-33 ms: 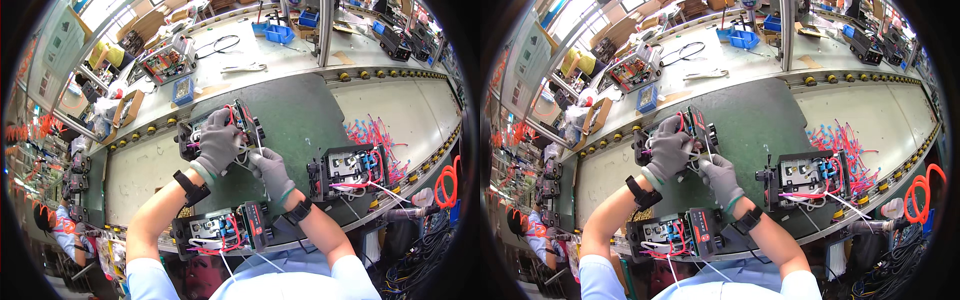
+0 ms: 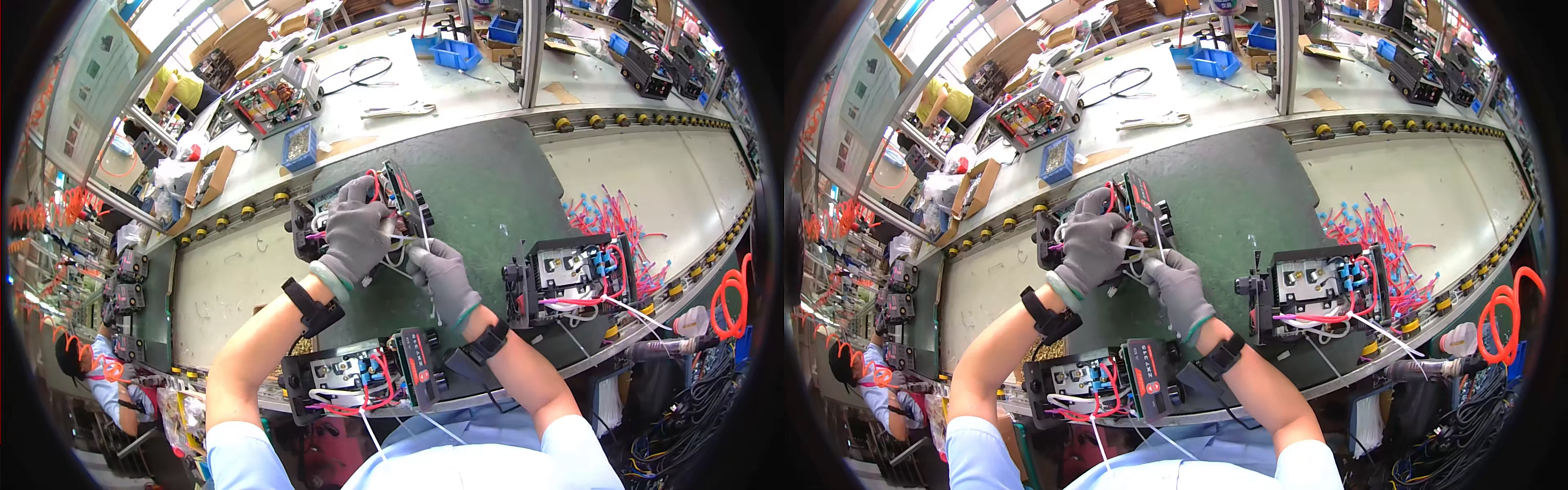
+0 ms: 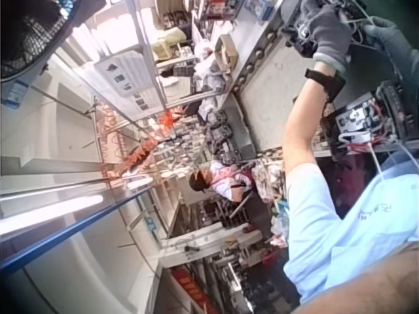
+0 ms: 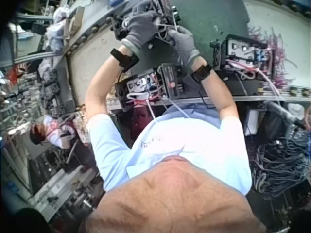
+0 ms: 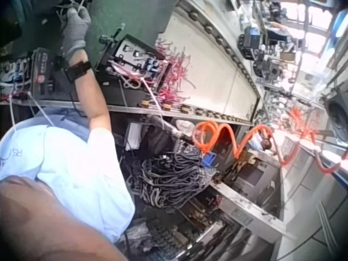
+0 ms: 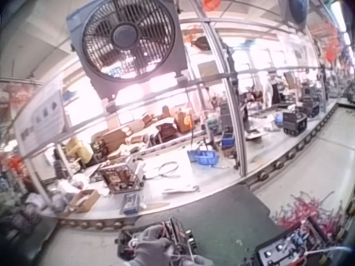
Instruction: The worker is wiring and assembling internal components of a power inverter unit on an industrial assembly line.
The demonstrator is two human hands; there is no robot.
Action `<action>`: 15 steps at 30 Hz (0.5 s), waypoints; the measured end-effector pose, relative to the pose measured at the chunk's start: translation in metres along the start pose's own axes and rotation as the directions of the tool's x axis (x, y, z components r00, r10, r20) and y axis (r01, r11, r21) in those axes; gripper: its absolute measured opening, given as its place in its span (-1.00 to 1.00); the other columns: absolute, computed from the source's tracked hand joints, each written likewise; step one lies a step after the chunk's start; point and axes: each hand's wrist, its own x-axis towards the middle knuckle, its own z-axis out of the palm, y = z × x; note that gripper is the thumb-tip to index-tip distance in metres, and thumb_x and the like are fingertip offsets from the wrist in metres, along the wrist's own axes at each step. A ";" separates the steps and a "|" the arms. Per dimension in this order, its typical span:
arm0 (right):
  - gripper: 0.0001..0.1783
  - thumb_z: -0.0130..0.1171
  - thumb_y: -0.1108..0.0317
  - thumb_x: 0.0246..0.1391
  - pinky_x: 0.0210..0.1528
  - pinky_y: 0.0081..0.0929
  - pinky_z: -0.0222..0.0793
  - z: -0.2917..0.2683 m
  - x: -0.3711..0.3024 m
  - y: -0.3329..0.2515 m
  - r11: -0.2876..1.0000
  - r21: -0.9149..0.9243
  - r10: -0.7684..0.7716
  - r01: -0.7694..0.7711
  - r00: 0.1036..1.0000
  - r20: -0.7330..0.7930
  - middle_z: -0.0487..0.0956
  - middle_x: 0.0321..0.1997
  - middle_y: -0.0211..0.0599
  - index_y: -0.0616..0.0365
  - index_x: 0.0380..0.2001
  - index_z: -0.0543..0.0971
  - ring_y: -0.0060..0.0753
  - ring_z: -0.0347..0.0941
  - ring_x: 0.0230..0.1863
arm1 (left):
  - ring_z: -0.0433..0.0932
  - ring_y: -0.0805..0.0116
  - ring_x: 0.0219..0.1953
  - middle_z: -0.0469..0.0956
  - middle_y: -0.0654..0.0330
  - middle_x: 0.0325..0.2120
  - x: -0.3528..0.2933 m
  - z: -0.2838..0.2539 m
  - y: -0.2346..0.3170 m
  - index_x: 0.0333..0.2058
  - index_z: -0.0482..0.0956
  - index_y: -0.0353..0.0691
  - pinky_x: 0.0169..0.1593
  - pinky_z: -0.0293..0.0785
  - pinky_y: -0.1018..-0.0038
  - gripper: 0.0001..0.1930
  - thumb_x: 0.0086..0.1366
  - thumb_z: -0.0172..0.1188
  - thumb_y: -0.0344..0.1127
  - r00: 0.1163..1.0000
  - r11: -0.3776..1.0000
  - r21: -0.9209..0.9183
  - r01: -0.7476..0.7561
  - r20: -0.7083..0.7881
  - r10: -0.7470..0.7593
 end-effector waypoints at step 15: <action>-0.59 -0.10 0.11 0.29 -0.38 -0.27 0.38 0.003 0.034 0.022 0.887 -0.462 0.116 -0.020 0.977 0.179 0.54 -0.53 -0.15 0.25 -0.29 0.55 -0.23 0.48 -0.51 | 0.33 -0.14 0.19 0.38 -0.13 0.11 0.009 -0.025 -0.008 -0.29 0.69 -0.16 0.21 0.33 0.13 -0.84 0.15 0.24 -0.32 0.988 0.983 -0.141 -0.115 0.083 0.127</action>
